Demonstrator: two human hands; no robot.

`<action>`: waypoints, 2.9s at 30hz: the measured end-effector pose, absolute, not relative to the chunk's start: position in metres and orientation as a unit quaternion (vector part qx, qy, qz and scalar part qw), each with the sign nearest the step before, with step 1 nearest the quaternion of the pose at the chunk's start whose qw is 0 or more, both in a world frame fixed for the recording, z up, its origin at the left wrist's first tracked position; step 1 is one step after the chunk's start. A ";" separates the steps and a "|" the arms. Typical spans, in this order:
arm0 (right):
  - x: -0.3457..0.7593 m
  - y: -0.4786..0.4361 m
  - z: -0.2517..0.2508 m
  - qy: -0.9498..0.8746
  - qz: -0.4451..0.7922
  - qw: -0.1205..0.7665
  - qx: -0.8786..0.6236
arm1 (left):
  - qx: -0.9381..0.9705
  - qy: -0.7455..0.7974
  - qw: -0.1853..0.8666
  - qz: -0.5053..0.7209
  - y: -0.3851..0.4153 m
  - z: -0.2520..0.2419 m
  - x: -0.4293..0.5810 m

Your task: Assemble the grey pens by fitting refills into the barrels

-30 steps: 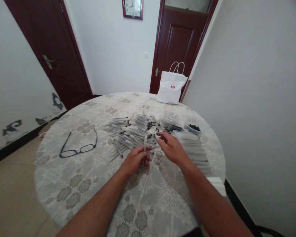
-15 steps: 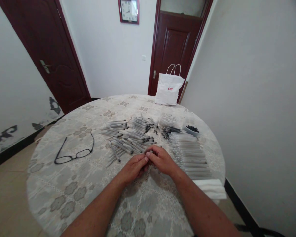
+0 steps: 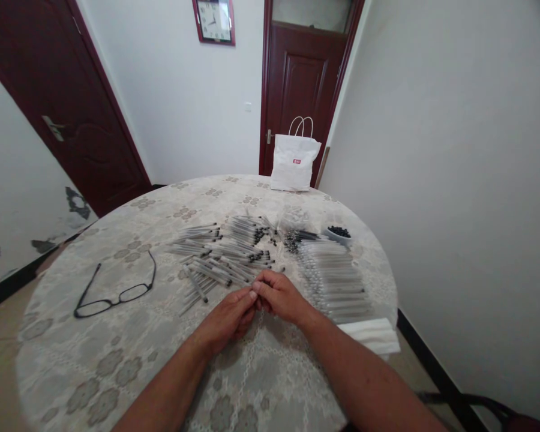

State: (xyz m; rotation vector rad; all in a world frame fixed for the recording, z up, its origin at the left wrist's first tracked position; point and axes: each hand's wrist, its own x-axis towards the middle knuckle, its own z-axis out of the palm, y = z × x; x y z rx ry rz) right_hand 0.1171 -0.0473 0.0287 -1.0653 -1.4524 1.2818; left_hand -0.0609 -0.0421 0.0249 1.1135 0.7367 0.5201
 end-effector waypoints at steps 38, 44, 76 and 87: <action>0.181 -0.038 0.083 -0.681 0.149 0.360 -0.620 | 0.478 0.334 0.677 0.449 -0.022 0.018 -0.056; 0.128 -0.085 0.055 -0.735 0.246 0.330 -0.538 | 0.519 0.368 0.625 0.453 -0.023 0.027 -0.055; 0.295 -0.177 0.034 -0.663 -0.132 0.211 -0.706 | 0.611 0.663 0.023 0.431 0.011 0.024 -0.107; 0.290 -0.171 0.026 -0.661 -0.132 0.181 -0.717 | 0.629 0.722 -0.006 0.289 0.013 0.016 -0.116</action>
